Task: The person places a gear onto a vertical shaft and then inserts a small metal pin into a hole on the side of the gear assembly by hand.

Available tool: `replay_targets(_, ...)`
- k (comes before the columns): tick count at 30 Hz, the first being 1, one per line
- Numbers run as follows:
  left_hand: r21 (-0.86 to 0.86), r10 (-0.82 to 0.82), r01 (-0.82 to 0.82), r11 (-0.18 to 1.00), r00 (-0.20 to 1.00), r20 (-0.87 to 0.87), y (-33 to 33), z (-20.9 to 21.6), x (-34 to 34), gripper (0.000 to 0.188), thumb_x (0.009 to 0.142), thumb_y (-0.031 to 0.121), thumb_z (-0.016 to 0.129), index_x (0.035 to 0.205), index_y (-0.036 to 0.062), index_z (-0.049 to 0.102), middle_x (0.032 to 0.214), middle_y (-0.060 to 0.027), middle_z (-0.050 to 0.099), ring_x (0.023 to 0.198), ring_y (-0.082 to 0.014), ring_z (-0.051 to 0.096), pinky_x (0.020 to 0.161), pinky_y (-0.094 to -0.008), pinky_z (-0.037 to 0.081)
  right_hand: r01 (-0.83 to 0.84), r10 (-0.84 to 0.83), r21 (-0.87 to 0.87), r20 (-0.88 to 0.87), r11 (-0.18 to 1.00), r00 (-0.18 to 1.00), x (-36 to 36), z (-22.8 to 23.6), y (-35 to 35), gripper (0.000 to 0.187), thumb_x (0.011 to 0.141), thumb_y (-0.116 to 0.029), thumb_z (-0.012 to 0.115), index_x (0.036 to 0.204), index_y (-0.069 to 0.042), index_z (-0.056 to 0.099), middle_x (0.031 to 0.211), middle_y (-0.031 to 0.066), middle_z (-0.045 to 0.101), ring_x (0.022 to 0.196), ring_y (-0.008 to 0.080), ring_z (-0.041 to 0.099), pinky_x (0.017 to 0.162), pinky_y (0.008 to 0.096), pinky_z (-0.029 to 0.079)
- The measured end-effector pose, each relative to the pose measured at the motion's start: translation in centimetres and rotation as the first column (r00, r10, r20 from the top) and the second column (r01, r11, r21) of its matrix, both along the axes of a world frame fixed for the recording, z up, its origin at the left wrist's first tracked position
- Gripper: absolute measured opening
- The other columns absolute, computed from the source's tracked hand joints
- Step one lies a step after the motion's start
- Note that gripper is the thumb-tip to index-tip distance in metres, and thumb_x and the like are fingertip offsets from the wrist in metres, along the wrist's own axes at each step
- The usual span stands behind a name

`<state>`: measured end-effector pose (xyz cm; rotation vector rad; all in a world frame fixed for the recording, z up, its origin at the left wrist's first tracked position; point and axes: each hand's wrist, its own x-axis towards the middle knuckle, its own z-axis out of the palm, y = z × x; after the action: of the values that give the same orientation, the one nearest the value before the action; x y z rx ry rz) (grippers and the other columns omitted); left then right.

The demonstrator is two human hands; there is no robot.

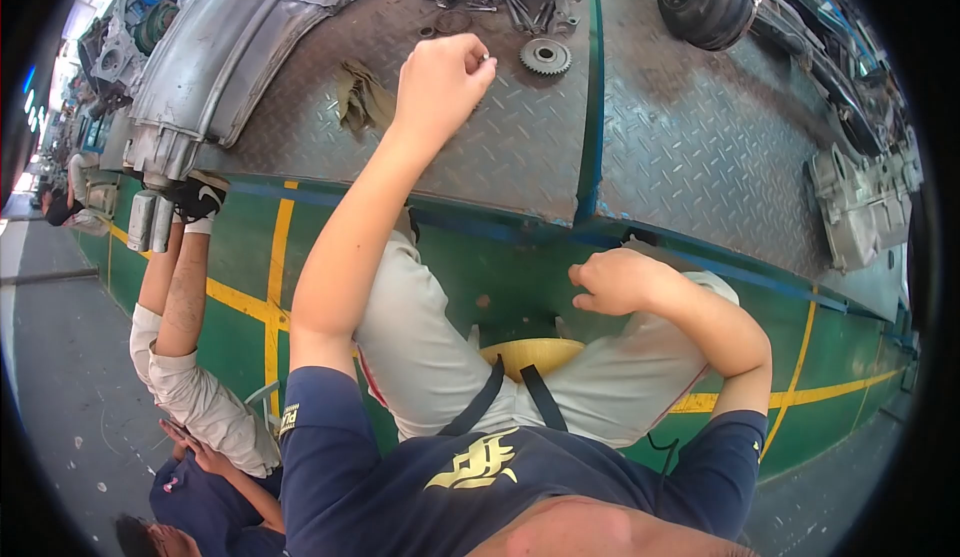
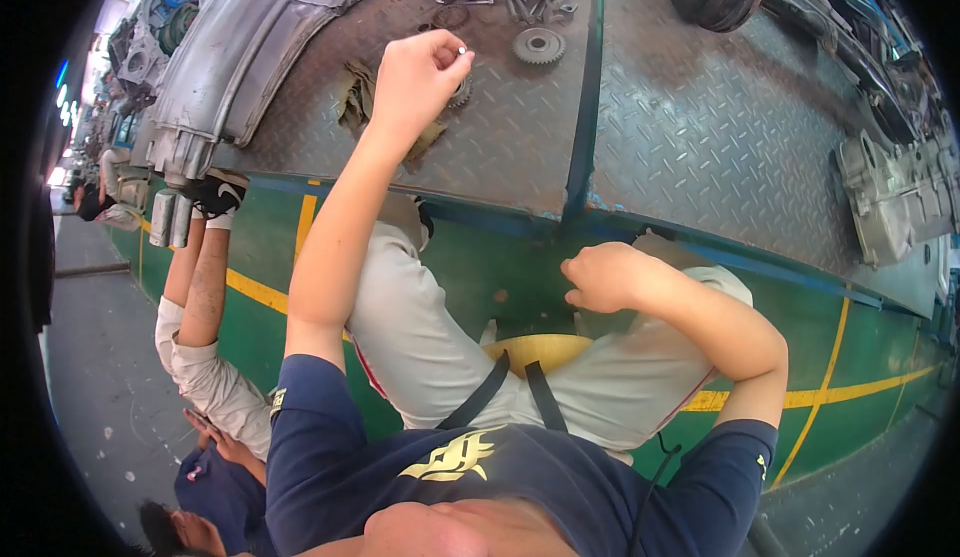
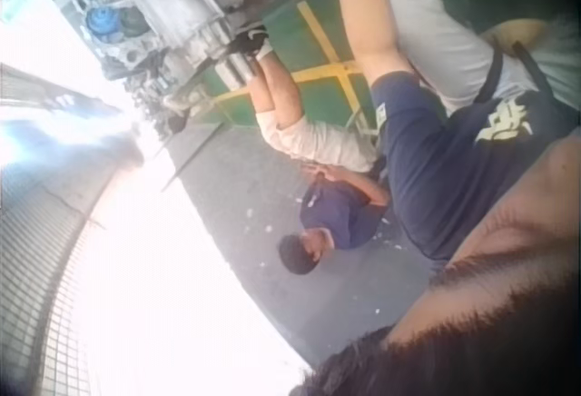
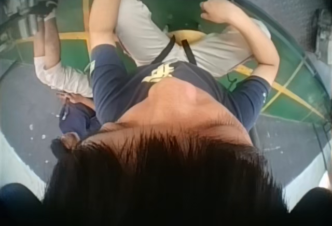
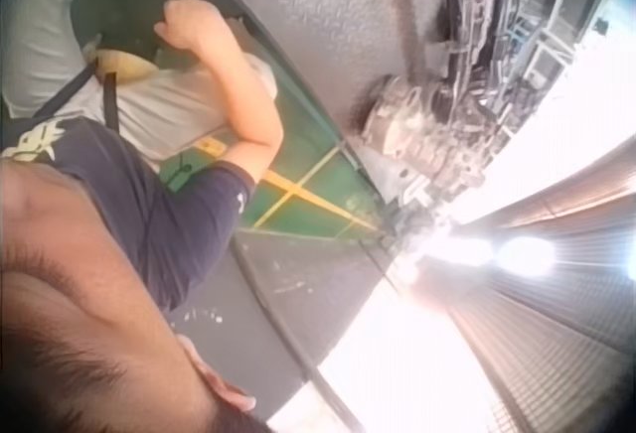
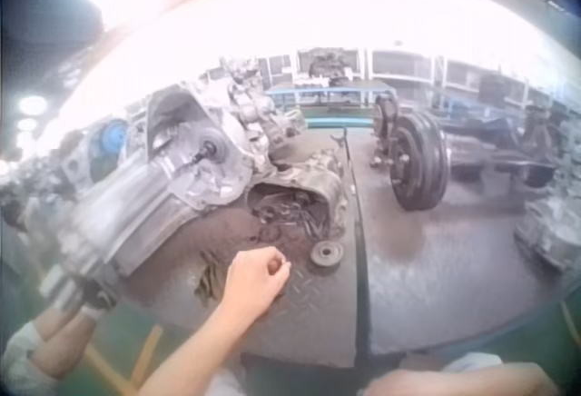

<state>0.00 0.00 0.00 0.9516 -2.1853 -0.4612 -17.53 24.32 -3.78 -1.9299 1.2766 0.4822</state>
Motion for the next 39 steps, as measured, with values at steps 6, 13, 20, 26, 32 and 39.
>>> replay_targets(6,-0.026,0.089,-0.090,0.996,0.996,-0.032,-2.9,-0.2,-1.2,0.020,0.079,0.020,0.075,0.086,0.0014,0.073,0.067,-0.0101,0.069,0.059,-0.0181,0.066,0.060,-0.0296,0.051,0.025,-0.025,-0.025,0.010,0.999,1.000,-0.3,0.6,0.0,0.038,0.089,-0.034,0.062,0.105,0.000,0.064,0.085,0.0220,0.069,0.084,0.0395,0.067,0.074,0.0479,0.053)
replay_targets(13,0.026,0.151,-0.150,0.988,0.987,-0.045,-2.8,-0.1,-0.5,0.020,0.080,0.020,0.074,0.086,0.0010,0.073,0.069,-0.0097,0.069,0.061,-0.0155,0.065,0.062,-0.0289,0.051,0.020,-0.019,-0.056,0.020,0.998,1.000,-0.1,0.3,0.0,0.037,0.088,-0.033,0.063,0.103,0.001,0.065,0.085,0.0217,0.069,0.083,0.0392,0.067,0.074,0.0476,0.053)
replay_targets(20,0.153,0.201,-0.182,0.971,0.973,-0.117,-3.6,-0.1,2.8,0.023,0.083,0.021,0.076,0.086,-0.0012,0.073,0.069,-0.0044,0.069,0.060,-0.0078,0.062,0.058,-0.0239,0.049,-0.015,0.015,-0.042,0.013,0.999,1.000,0.1,-0.1,0.0,0.037,0.089,-0.034,0.062,0.103,0.001,0.065,0.085,0.0212,0.070,0.083,0.0392,0.067,0.073,0.0477,0.054)
replay_targets(26,0.429,0.084,-0.002,0.903,0.981,-0.173,-4.5,-0.7,5.6,0.017,0.081,0.016,0.075,0.085,0.0005,0.073,0.069,-0.0026,0.069,0.058,-0.0070,0.060,0.055,-0.0227,0.048,-0.004,0.004,-0.035,0.008,0.999,1.000,0.3,-0.3,-0.2,0.037,0.089,-0.034,0.062,0.105,0.000,0.066,0.085,0.0210,0.070,0.083,0.0393,0.067,0.074,0.0478,0.053)
replay_targets(32,0.381,0.043,0.004,0.924,0.993,-0.114,-2.1,0.3,6.5,0.014,0.081,0.013,0.073,0.085,0.0000,0.072,0.071,-0.0039,0.069,0.061,-0.0076,0.061,0.057,-0.0236,0.048,0.006,-0.006,0.005,-0.007,1.000,1.000,0.4,-0.1,-0.5,0.036,0.088,-0.031,0.061,0.102,0.002,0.066,0.088,0.0218,0.070,0.087,0.0384,0.068,0.077,0.0463,0.055)
replay_targets(39,0.266,-0.001,-0.002,0.964,1.000,0.011,0.7,1.4,6.3,0.014,0.080,0.013,0.073,0.083,-0.0002,0.069,0.067,-0.0072,0.066,0.061,-0.0120,0.062,0.061,-0.0271,0.050,0.008,-0.008,0.007,-0.004,1.000,1.000,0.1,-0.4,-0.2,0.037,0.088,-0.032,0.061,0.102,0.002,0.066,0.088,0.0220,0.070,0.087,0.0384,0.068,0.077,0.0467,0.055)
